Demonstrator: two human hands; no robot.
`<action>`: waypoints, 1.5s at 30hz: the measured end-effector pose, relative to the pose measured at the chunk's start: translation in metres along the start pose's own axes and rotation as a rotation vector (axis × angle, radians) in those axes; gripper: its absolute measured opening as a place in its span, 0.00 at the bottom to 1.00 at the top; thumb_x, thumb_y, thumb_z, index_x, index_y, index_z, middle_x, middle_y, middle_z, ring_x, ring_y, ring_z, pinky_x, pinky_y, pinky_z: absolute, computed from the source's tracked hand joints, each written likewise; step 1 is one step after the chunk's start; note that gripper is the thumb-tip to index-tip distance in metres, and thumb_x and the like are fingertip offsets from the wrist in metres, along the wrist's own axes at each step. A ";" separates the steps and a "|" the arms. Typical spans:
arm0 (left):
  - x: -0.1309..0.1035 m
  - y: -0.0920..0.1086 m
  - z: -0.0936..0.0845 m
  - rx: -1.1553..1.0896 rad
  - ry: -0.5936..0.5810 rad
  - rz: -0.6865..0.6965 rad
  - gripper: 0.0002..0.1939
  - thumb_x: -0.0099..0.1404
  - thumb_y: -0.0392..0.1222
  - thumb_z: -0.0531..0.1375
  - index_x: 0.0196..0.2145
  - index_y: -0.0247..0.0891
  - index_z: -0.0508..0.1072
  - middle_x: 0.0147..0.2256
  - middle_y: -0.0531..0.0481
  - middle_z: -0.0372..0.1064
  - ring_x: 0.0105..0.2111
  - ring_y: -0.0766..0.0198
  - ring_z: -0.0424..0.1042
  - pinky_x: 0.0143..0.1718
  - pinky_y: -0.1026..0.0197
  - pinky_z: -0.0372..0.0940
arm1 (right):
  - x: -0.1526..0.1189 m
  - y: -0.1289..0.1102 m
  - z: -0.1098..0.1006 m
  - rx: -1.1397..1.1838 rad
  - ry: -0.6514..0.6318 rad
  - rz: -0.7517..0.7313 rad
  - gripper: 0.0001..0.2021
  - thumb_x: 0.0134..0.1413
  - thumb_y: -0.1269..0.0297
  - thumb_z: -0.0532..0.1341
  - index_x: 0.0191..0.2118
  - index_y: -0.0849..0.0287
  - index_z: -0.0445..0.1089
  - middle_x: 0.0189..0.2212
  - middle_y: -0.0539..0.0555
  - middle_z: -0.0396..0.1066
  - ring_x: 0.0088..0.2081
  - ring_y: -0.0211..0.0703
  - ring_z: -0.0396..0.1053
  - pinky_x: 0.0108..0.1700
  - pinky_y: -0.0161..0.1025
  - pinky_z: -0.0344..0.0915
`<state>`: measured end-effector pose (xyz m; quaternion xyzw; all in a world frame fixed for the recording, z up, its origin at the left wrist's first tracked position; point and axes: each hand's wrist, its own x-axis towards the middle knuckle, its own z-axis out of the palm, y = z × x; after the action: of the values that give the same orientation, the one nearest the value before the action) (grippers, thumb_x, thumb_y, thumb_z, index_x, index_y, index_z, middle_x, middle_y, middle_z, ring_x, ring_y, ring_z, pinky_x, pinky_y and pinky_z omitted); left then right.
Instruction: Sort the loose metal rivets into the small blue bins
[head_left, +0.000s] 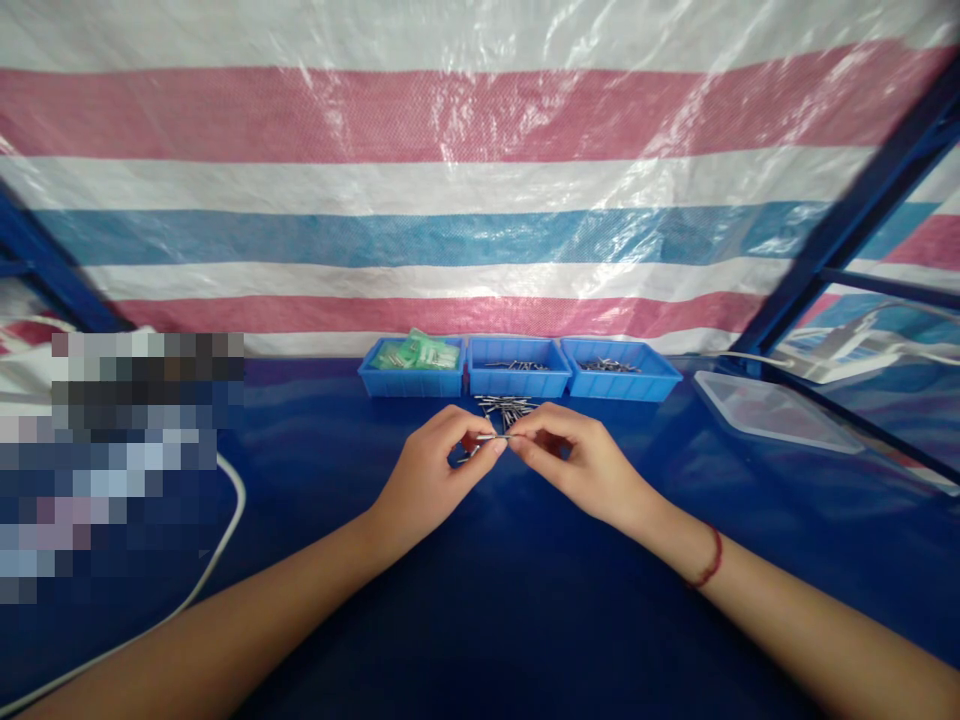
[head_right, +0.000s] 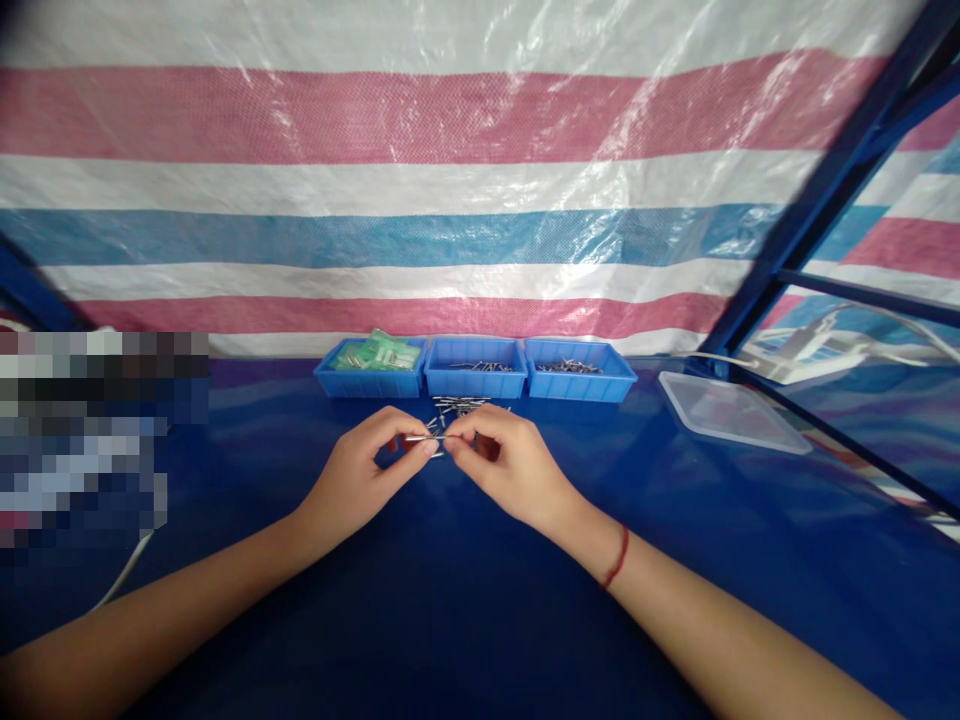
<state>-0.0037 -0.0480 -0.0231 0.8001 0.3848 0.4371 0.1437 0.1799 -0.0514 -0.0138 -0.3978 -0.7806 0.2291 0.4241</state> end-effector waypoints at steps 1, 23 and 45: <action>0.000 0.000 0.000 0.008 0.000 0.000 0.03 0.62 0.38 0.58 0.30 0.37 0.69 0.28 0.54 0.66 0.29 0.69 0.65 0.31 0.66 0.60 | 0.000 0.000 0.000 -0.011 -0.014 -0.006 0.07 0.55 0.65 0.58 0.31 0.59 0.72 0.26 0.51 0.68 0.25 0.35 0.61 0.26 0.34 0.58; 0.000 -0.012 -0.009 0.535 -0.263 0.008 0.11 0.65 0.43 0.54 0.40 0.41 0.74 0.40 0.48 0.70 0.40 0.57 0.66 0.40 0.55 0.57 | 0.023 0.062 -0.071 0.443 0.725 0.670 0.06 0.47 0.63 0.61 0.24 0.59 0.66 0.16 0.46 0.56 0.15 0.30 0.52 0.15 0.32 0.49; 0.004 -0.009 -0.007 0.533 -0.373 0.032 0.09 0.66 0.43 0.53 0.37 0.42 0.73 0.35 0.51 0.71 0.37 0.59 0.68 0.36 0.59 0.55 | 0.005 0.013 -0.009 -0.078 0.088 0.215 0.20 0.57 0.54 0.52 0.20 0.61 0.65 0.16 0.47 0.57 0.21 0.34 0.54 0.24 0.33 0.51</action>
<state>-0.0123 -0.0393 -0.0217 0.8818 0.4403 0.1687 -0.0098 0.1911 -0.0400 -0.0160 -0.5052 -0.7226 0.2250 0.4148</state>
